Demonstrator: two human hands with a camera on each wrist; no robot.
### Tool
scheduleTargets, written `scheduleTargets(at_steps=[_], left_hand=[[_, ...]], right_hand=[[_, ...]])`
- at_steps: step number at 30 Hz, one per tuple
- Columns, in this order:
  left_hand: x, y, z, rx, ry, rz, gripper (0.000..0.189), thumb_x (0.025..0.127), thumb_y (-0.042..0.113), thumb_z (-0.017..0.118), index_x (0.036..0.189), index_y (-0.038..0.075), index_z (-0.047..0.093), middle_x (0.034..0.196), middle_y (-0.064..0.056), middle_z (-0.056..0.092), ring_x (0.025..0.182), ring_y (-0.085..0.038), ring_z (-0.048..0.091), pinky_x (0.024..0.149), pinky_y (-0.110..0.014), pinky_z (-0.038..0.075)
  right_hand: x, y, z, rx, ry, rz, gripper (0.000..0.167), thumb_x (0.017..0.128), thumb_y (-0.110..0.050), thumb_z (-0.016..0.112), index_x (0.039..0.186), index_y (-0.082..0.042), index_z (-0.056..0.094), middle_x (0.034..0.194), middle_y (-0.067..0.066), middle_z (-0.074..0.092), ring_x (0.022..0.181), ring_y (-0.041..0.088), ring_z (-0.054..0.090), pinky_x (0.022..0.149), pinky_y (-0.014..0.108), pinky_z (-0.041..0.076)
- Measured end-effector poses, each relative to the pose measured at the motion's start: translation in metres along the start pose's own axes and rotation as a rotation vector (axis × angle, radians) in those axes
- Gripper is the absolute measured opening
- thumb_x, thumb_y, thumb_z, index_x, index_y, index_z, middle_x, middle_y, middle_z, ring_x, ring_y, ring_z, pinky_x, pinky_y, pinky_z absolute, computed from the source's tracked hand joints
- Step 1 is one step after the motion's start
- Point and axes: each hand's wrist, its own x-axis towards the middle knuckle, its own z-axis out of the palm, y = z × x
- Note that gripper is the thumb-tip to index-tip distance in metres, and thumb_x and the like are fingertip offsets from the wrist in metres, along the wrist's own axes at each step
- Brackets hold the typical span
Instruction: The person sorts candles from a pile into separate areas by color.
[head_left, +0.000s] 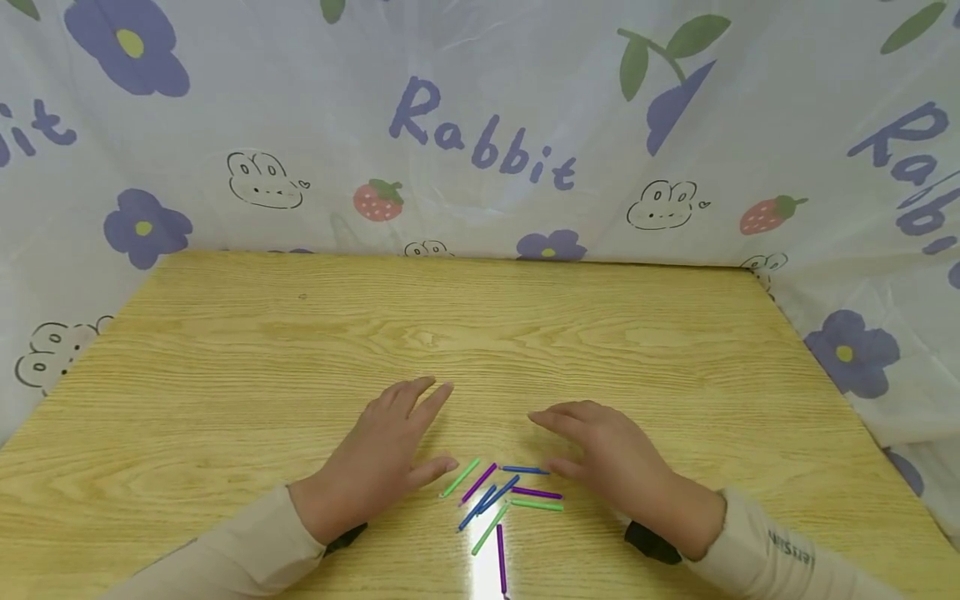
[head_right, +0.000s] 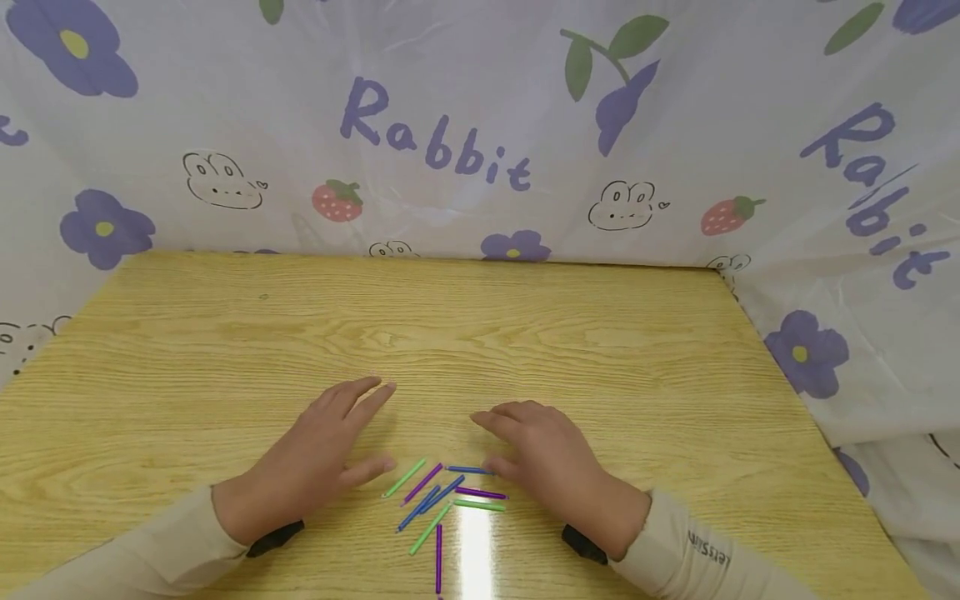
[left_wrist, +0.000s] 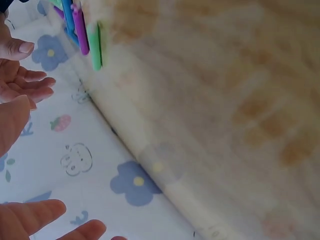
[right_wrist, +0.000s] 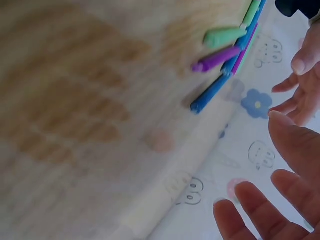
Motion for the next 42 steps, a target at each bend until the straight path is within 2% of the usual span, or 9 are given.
scheduleTargets(at_steps=[6,10,17,20,23,28,32,37,42], left_hand=[[-0.002,0.006,0.002,-0.100,-0.043,-0.013,0.074,0.084,0.036,0.074,0.143,0.003,0.042,0.136,-0.018,0.048,0.124,-0.035,0.045,0.098,-0.052,0.042],[-0.002,0.009,0.002,-0.175,-0.099,-0.038,0.070,0.086,0.031,0.072,0.143,0.003,0.043,0.134,-0.017,0.048,0.124,-0.033,0.046,0.099,-0.047,0.043],[0.001,0.014,0.003,-0.300,-0.168,-0.065,0.061,0.088,0.025,0.071,0.139,0.002,0.047,0.128,-0.014,0.052,0.119,-0.032,0.051,0.099,-0.047,0.043],[0.003,0.015,0.003,-0.382,-0.217,-0.115,0.058,0.089,0.026,0.070,0.137,0.003,0.049,0.126,-0.013,0.053,0.115,-0.029,0.054,0.097,-0.047,0.044],[0.005,0.016,0.004,-0.490,-0.266,-0.190,0.054,0.090,0.027,0.068,0.136,0.004,0.051,0.123,-0.010,0.054,0.110,-0.025,0.055,0.093,-0.046,0.046],[0.008,0.016,0.007,-0.632,-0.300,-0.263,0.046,0.091,0.024,0.067,0.131,0.004,0.055,0.112,-0.005,0.057,0.102,-0.020,0.054,0.084,-0.041,0.047],[0.008,0.017,0.009,-0.665,-0.302,-0.251,0.042,0.090,0.021,0.068,0.126,0.001,0.058,0.108,-0.005,0.057,0.095,-0.019,0.052,0.079,-0.037,0.046],[0.007,0.015,0.010,-0.660,-0.295,-0.203,0.041,0.089,0.018,0.068,0.123,-0.002,0.059,0.105,-0.006,0.058,0.088,-0.017,0.051,0.073,-0.031,0.045],[0.006,0.014,0.011,-0.650,-0.302,-0.183,0.038,0.089,0.012,0.068,0.122,-0.004,0.059,0.100,-0.005,0.057,0.083,-0.016,0.050,0.071,-0.028,0.045]], right_hand=[[-0.005,-0.006,0.002,0.086,-0.075,0.051,0.046,0.076,-0.018,0.081,0.120,-0.013,0.068,0.111,0.002,0.068,0.102,0.021,0.065,0.084,0.038,0.053],[-0.007,-0.010,0.001,0.166,-0.124,0.101,0.042,0.078,-0.015,0.079,0.119,-0.014,0.069,0.110,0.001,0.068,0.102,0.021,0.065,0.084,0.039,0.053],[-0.009,-0.015,0.002,0.275,-0.159,0.137,0.034,0.078,-0.015,0.080,0.111,-0.012,0.072,0.096,-0.004,0.070,0.084,0.011,0.063,0.073,0.026,0.052],[-0.009,-0.017,0.004,0.308,-0.165,0.146,0.030,0.077,-0.012,0.080,0.107,-0.011,0.073,0.091,-0.005,0.069,0.080,0.008,0.061,0.070,0.024,0.051],[-0.010,-0.018,0.005,0.357,-0.176,0.171,0.027,0.077,-0.010,0.080,0.103,-0.010,0.074,0.089,-0.006,0.068,0.079,0.007,0.061,0.068,0.023,0.051],[-0.012,-0.019,0.006,0.439,-0.213,0.240,0.023,0.076,-0.010,0.080,0.099,-0.010,0.075,0.086,-0.007,0.068,0.076,0.006,0.060,0.065,0.021,0.049],[-0.012,-0.022,0.006,0.436,-0.229,0.265,0.018,0.076,-0.008,0.080,0.093,-0.011,0.076,0.082,-0.007,0.067,0.072,0.003,0.058,0.061,0.020,0.047],[-0.012,-0.025,0.006,0.382,-0.258,0.266,0.012,0.077,-0.009,0.079,0.089,-0.011,0.076,0.077,-0.009,0.064,0.066,0.000,0.052,0.057,0.020,0.045],[-0.014,-0.025,0.008,0.329,-0.274,0.230,0.013,0.078,-0.008,0.078,0.090,-0.010,0.076,0.076,-0.010,0.062,0.064,-0.002,0.048,0.057,0.019,0.044]])
